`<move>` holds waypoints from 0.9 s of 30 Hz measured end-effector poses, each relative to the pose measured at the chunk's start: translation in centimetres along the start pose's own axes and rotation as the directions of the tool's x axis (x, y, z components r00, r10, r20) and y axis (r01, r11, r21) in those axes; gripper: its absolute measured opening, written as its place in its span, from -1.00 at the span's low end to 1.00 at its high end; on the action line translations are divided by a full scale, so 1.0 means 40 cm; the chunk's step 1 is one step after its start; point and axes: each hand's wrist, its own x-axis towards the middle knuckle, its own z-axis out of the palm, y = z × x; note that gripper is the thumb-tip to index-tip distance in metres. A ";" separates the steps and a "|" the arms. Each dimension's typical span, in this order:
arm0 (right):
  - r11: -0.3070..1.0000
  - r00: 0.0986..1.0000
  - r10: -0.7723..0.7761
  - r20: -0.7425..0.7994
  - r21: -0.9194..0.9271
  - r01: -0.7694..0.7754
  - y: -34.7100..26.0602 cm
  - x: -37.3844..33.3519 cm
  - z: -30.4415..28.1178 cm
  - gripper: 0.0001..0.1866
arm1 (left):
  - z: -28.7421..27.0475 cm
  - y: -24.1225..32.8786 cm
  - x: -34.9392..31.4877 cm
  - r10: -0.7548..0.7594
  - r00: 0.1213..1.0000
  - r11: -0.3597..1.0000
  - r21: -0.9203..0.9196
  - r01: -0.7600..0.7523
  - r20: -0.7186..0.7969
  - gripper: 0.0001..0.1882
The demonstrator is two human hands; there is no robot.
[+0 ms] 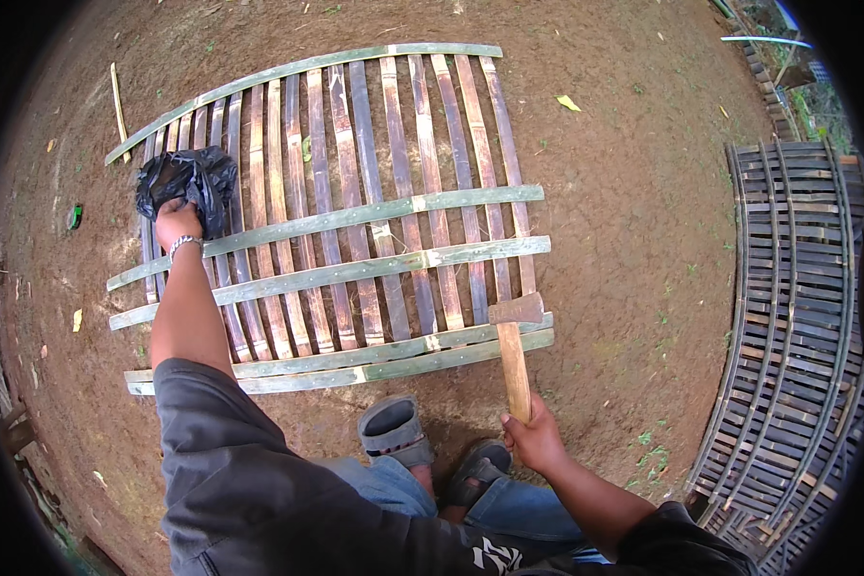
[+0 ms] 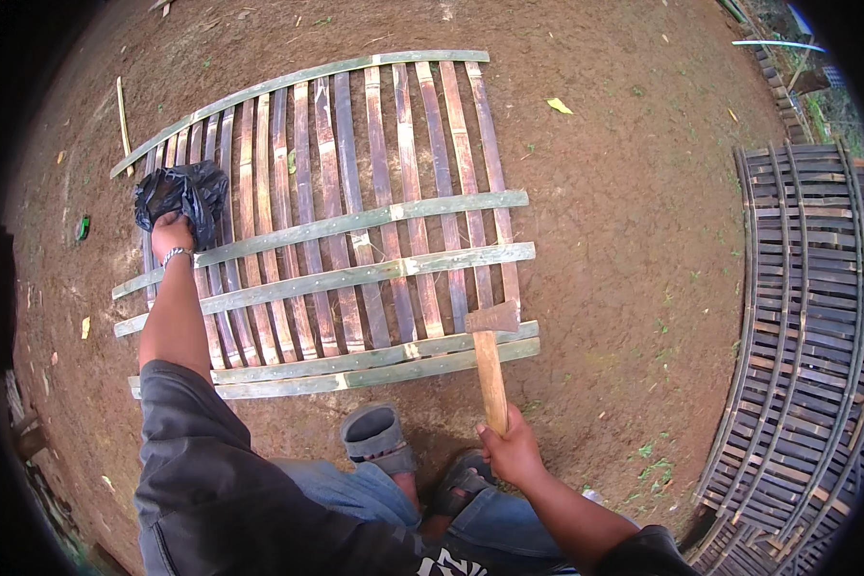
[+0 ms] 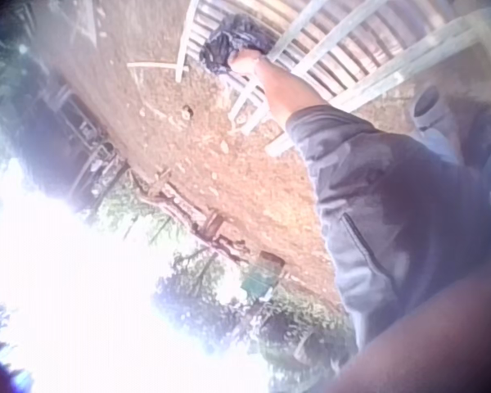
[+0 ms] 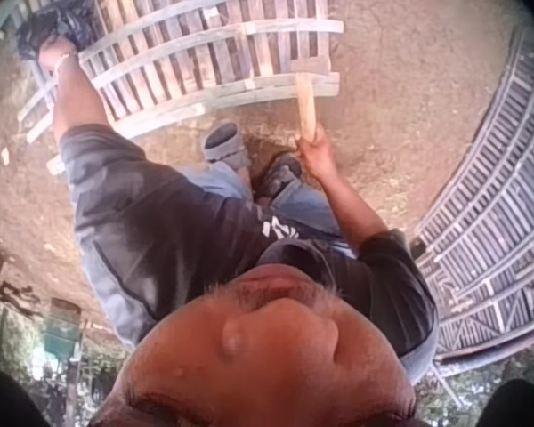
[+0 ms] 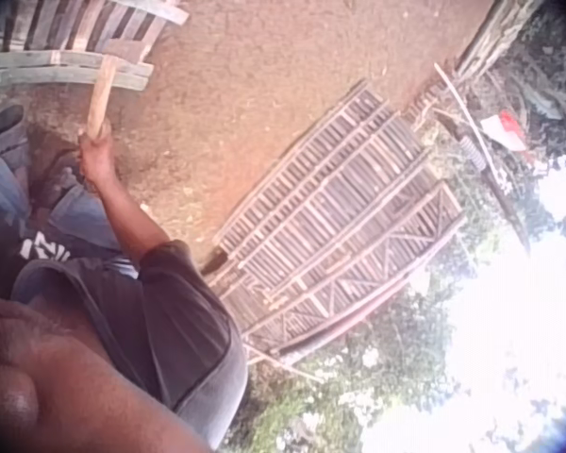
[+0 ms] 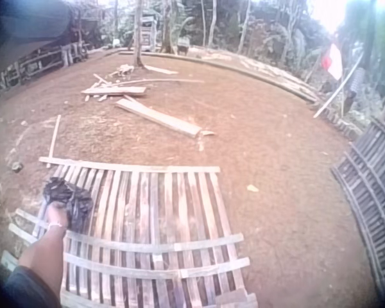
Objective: The person uses a hammer to drive nails into a wooden lattice structure lying on the ground. They repeatedly pick up nails from a black plastic bag and secure the cross slats to the main frame.
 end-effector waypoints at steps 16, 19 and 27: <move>0.995 0.998 -0.017 -0.064 0.093 0.023 0.002 0.022 0.008 -0.62 | -0.097 0.482 -0.335 0.446 0.895 0.587 -0.764 -0.268 0.029 -0.75; 0.987 0.997 -0.075 -0.033 0.141 0.079 -0.033 0.047 0.033 -0.63 | -0.009 0.525 -0.495 0.632 0.697 0.569 -0.813 -0.120 0.340 -0.74; 0.963 0.982 -0.175 -0.077 0.196 0.187 -0.070 0.095 0.036 -0.48 | 0.217 0.580 -0.795 0.666 0.456 0.730 -0.642 -0.234 0.590 -0.79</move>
